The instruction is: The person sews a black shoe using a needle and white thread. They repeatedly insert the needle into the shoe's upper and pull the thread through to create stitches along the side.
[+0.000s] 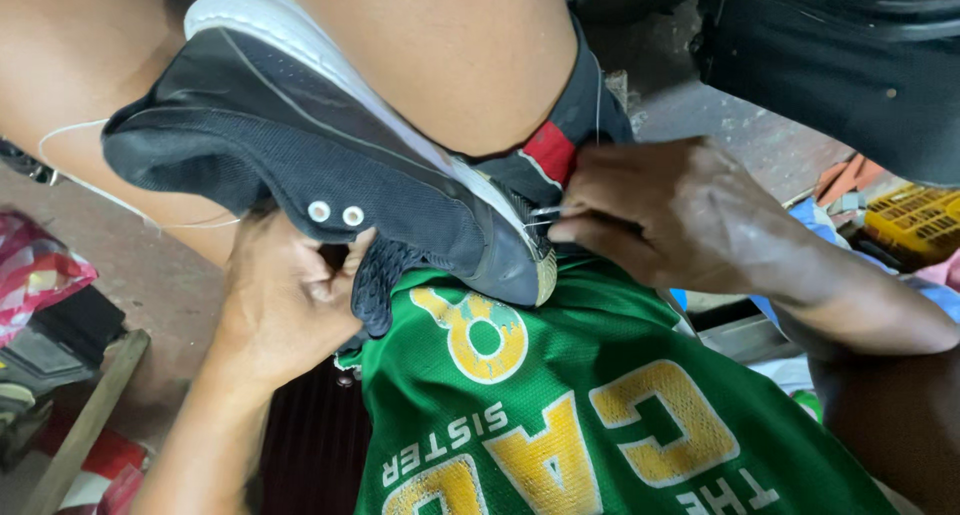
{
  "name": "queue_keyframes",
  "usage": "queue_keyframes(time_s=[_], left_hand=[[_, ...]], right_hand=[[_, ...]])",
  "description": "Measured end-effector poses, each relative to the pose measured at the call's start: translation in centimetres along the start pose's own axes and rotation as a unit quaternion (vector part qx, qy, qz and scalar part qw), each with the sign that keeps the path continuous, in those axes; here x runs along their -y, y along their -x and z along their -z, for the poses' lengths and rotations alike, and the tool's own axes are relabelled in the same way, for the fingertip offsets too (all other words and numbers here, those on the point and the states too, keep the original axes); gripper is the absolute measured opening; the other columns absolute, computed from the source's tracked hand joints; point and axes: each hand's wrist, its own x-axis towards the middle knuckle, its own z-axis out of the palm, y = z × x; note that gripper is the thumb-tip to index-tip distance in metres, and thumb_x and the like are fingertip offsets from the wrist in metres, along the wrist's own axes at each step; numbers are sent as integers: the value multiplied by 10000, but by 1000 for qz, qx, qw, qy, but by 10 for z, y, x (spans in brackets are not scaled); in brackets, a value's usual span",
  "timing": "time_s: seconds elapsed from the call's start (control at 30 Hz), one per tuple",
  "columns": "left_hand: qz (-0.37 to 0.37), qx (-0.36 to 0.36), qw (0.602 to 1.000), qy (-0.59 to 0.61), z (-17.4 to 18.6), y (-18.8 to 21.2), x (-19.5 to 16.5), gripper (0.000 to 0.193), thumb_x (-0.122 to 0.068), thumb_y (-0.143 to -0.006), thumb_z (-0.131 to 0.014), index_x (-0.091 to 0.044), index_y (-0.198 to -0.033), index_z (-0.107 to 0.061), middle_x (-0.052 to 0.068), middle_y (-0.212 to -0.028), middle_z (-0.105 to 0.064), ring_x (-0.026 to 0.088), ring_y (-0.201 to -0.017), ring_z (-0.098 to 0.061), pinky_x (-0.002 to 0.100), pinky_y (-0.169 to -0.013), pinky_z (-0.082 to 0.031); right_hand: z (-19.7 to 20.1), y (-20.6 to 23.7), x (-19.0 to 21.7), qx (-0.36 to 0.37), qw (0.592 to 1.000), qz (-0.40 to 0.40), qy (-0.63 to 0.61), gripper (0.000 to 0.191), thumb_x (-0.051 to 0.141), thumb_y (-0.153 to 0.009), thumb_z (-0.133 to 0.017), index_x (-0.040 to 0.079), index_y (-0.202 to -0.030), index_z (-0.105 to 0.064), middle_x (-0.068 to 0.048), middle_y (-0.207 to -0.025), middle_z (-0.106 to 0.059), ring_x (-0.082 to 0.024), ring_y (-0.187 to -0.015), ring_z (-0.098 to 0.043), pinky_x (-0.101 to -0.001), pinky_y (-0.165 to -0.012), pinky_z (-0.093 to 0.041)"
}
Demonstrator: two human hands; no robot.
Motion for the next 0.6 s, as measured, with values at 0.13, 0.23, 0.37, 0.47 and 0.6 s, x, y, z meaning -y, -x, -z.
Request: queue_keyframes(time_s=[0.13,0.23,0.37,0.47,0.6], left_hand=[[16,103,990,-92,7,-10,-9,93,-83,-841,-660,-10,-900,-658,216,-843,-667,466,-847,-643,539,-768,-483],[10,91,991,-94,9,-16,-16,170,-167,-838,-676,-14,-913,-683,201,-800,-670,448,-777,-646,537,-734,-486],[71,115,986,-102,9,-19,-15,134,-168,-832,-699,-43,-795,-665,127,-640,-645,410,-694,-647,529,-732,-498],[23,71,996,-57,9,-17,-10,115,-117,-821,-703,-47,-756,-637,126,-683,-647,410,-716,-641,507,-718,-494],[-12,51,999,9,7,-11,0,192,-70,-825,-714,-40,-703,-568,142,-702,-619,404,-740,-639,473,-676,-494]], right_hand=[[0,-1,6,-57,977,-55,-196,152,137,-970,-690,42,-872,-623,-193,-1123,-704,-104,-570,-561,-279,-504,-469],[-13,-4,12,-113,920,8,-374,213,161,-1110,-570,51,-933,-527,-175,-1132,-660,-153,-819,-617,-311,-741,-533],[-34,-14,16,-119,833,-29,-539,179,154,-1076,-564,80,-916,-532,-88,-933,-701,-55,-633,-588,-230,-599,-527],[-38,-17,25,-95,858,-17,-505,168,120,-1137,-570,56,-990,-521,-39,-789,-588,-87,-655,-549,-242,-604,-468],[-31,-26,38,-68,945,-57,-314,219,115,-1065,-615,46,-893,-498,-49,-685,-499,-95,-567,-460,-282,-530,-358]])
